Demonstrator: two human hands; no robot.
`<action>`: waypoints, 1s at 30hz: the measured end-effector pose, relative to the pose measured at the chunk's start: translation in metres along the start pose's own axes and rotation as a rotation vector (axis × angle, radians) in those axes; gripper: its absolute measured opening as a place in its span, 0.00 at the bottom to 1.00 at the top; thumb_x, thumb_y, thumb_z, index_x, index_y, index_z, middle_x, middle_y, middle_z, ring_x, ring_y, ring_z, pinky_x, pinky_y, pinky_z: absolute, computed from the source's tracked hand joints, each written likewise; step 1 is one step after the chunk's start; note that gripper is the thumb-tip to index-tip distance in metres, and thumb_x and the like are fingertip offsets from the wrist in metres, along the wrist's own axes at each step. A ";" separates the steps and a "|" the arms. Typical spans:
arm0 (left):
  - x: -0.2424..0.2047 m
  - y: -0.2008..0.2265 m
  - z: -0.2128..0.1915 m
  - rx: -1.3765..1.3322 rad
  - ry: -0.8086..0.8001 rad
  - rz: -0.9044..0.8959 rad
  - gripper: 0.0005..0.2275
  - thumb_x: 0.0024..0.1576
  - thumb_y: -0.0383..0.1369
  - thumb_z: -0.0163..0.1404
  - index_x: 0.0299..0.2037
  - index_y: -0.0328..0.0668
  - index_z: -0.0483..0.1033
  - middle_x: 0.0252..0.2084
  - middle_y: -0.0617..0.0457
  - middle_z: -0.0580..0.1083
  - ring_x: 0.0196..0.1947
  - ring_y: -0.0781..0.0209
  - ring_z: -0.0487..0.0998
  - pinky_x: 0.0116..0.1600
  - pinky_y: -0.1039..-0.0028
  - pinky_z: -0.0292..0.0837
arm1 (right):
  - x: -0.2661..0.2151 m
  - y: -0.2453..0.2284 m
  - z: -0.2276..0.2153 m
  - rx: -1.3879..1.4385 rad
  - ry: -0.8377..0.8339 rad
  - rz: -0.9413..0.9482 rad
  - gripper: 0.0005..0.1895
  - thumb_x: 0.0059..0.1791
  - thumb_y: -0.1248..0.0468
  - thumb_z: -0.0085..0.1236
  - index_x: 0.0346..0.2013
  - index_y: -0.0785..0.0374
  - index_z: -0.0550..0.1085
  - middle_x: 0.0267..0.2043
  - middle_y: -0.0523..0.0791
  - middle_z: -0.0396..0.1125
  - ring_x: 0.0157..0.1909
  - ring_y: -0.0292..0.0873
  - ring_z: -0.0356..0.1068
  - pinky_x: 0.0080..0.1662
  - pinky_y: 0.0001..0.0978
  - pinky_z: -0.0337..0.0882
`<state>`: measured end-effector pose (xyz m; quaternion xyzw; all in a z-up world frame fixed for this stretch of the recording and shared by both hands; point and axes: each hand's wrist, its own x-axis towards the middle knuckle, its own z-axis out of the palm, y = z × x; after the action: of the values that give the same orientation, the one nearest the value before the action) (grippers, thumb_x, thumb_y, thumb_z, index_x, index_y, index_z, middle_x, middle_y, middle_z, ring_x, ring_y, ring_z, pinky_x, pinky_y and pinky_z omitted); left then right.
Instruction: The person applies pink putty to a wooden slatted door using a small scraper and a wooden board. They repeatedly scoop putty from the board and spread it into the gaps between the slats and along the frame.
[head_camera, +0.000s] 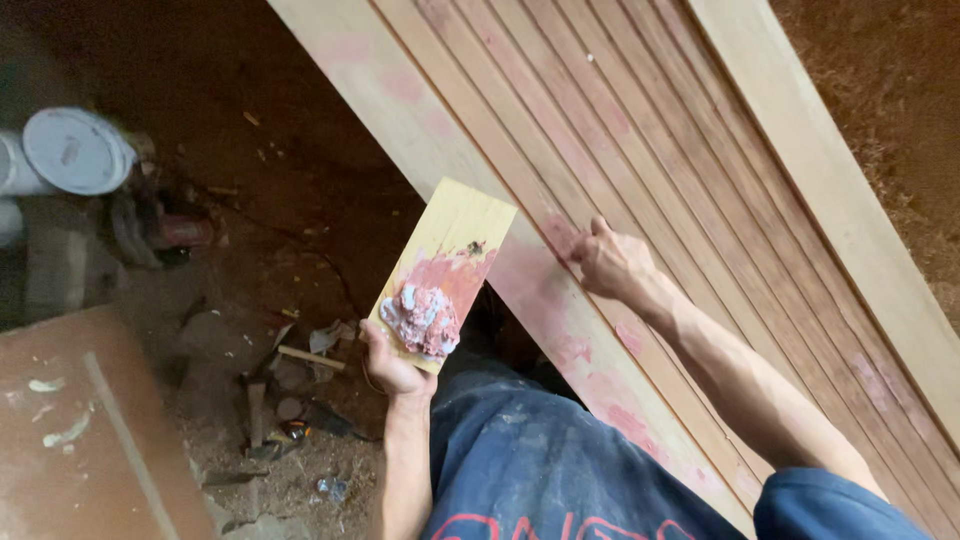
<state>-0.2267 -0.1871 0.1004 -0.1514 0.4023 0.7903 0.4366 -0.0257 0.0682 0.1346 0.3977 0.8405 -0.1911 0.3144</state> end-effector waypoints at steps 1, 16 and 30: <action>-0.003 0.002 0.002 -0.009 -0.005 -0.014 0.32 0.63 0.55 0.35 0.70 0.39 0.59 0.68 0.47 0.66 0.68 0.45 0.67 0.69 0.51 0.65 | -0.009 0.005 0.005 -0.015 -0.036 0.023 0.18 0.44 0.63 0.59 0.45 0.39 0.82 0.56 0.50 0.65 0.48 0.53 0.74 0.48 0.45 0.77; 0.001 -0.040 0.057 0.164 -0.189 -0.091 0.35 0.64 0.57 0.32 0.69 0.31 0.59 0.68 0.41 0.66 0.68 0.42 0.67 0.69 0.52 0.63 | -0.134 0.108 0.090 1.222 0.397 0.511 0.24 0.46 0.58 0.60 0.57 0.59 0.78 0.35 0.55 0.73 0.25 0.43 0.73 0.31 0.35 0.75; 0.206 0.003 0.165 0.370 -0.373 -0.208 0.37 0.63 0.58 0.33 0.72 0.33 0.55 0.71 0.42 0.63 0.71 0.43 0.64 0.72 0.52 0.60 | 0.071 0.013 0.013 1.001 0.944 0.694 0.20 0.46 0.59 0.66 0.52 0.60 0.80 0.49 0.56 0.68 0.48 0.52 0.71 0.50 0.43 0.75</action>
<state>-0.3293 0.0554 0.0841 0.0383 0.4348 0.6684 0.6022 -0.0448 0.1074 0.0758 0.7727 0.5263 -0.2491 -0.2529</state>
